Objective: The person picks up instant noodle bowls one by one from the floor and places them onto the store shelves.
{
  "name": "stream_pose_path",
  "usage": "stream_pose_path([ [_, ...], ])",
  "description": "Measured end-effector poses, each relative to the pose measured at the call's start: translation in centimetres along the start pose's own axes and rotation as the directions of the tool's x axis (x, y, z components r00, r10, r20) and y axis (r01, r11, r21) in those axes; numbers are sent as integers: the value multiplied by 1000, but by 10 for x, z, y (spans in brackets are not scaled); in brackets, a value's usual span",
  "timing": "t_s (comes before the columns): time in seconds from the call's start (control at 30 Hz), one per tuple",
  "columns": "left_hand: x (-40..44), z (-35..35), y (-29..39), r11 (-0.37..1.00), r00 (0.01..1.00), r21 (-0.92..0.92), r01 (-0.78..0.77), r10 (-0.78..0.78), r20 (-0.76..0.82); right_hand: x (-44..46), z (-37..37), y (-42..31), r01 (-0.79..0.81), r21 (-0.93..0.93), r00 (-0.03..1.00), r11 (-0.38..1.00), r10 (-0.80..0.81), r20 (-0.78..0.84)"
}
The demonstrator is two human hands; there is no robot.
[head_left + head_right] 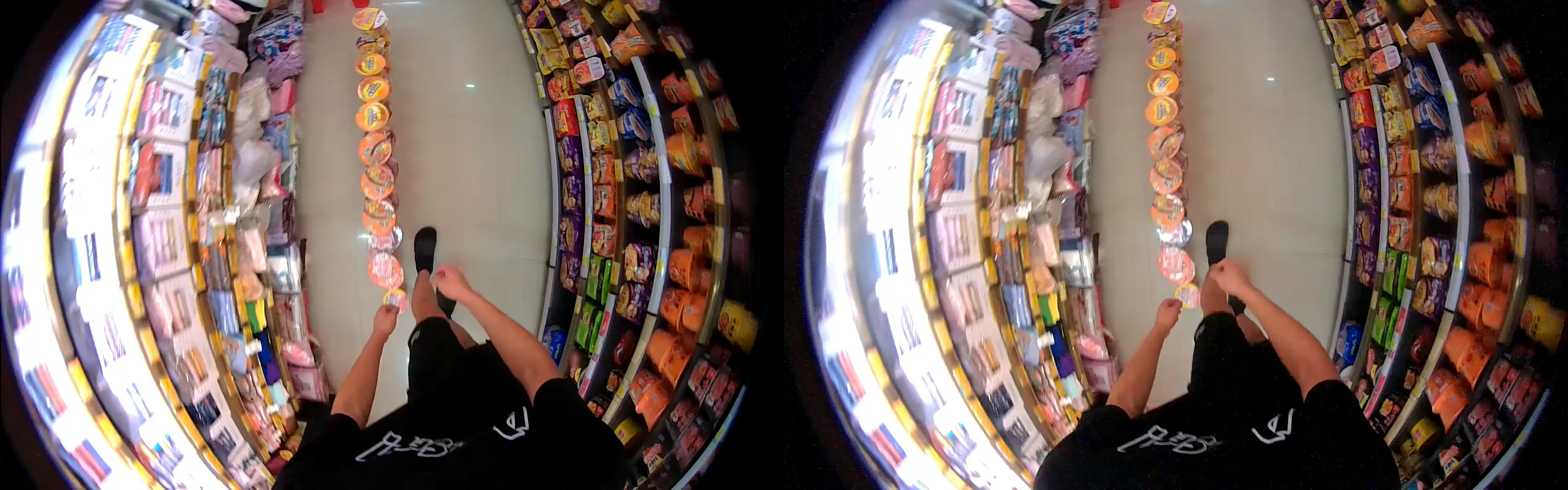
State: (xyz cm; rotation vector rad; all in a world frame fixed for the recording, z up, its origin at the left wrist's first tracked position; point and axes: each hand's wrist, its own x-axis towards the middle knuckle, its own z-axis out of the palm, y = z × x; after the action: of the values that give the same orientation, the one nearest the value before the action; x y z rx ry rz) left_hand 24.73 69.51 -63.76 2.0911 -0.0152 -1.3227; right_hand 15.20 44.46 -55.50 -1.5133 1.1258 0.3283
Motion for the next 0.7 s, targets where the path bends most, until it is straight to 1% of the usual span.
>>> stream_pose_path([
  [0.03,23,-1,22,998,996,-15,66,-65,54,23,5,-4,-13,-55,1000,998,13,-11],
  [0.07,40,-2,38,967,965,-49,250,-244,97,46,11,-5,-19,-52,1000,998,21,19],
  [0.1,72,0,33,981,977,5,195,-195,82,68,18,-9,-28,-55,998,998,32,59],
  [0.13,111,0,16,988,987,62,140,-144,69,91,21,-17,-36,-129,994,991,49,99],
  [0.17,145,-1,5,989,994,125,84,-92,63,120,30,-19,-15,-134,995,991,29,101],
  [0.2,169,-1,9,968,998,248,-31,42,-39,148,41,-16,5,-131,995,991,8,95],
  [0.23,181,-9,43,992,999,123,-31,30,9,180,51,-14,35,-156,993,987,-17,117],
  [0.27,214,-14,32,970,990,198,-140,142,2,210,59,-12,50,-179,991,983,-26,130],
  [0.3,244,-15,27,992,995,85,-95,97,-27,228,54,-32,161,-177,977,971,-131,169],
  [0.33,281,-25,7,873,975,434,-223,204,91,248,58,-37,102,-139,988,985,-84,130],
  [0.37,290,-31,32,919,993,379,-110,116,7,267,53,-53,142,-8,985,990,-140,97],
  [0.4,297,-38,62,951,997,308,-1,25,-77,273,28,-86,-12,73,960,997,-8,279],
  [0.43,309,-41,79,973,987,213,91,-58,-153,287,33,-84,38,97,984,995,-54,172],
  [0.47,324,-43,87,979,987,180,100,-75,-142,301,39,-83,92,110,993,990,-99,62],
  [0.5,340,-47,87,982,986,152,115,-94,-139,320,53,-72,129,83,991,988,-131,19],
  [0.53,362,-52,73,990,988,78,115,-106,-111,336,62,-61,172,164,984,971,-176,11],
  [0.57,374,-55,60,992,989,5,124,-123,-86,357,93,-39,183,214,983,960,-186,-4],
  [0.6,372,-54,64,989,989,-33,143,-144,-24,380,125,-15,194,262,980,945,-196,-18],
  [0.67,363,-53,86,975,981,-127,181,-171,91,385,144,4,205,191,979,960,-202,-34],
  [0.7,364,-51,79,976,982,-135,172,-160,97,372,128,-16,234,109,972,966,-232,-31],
])
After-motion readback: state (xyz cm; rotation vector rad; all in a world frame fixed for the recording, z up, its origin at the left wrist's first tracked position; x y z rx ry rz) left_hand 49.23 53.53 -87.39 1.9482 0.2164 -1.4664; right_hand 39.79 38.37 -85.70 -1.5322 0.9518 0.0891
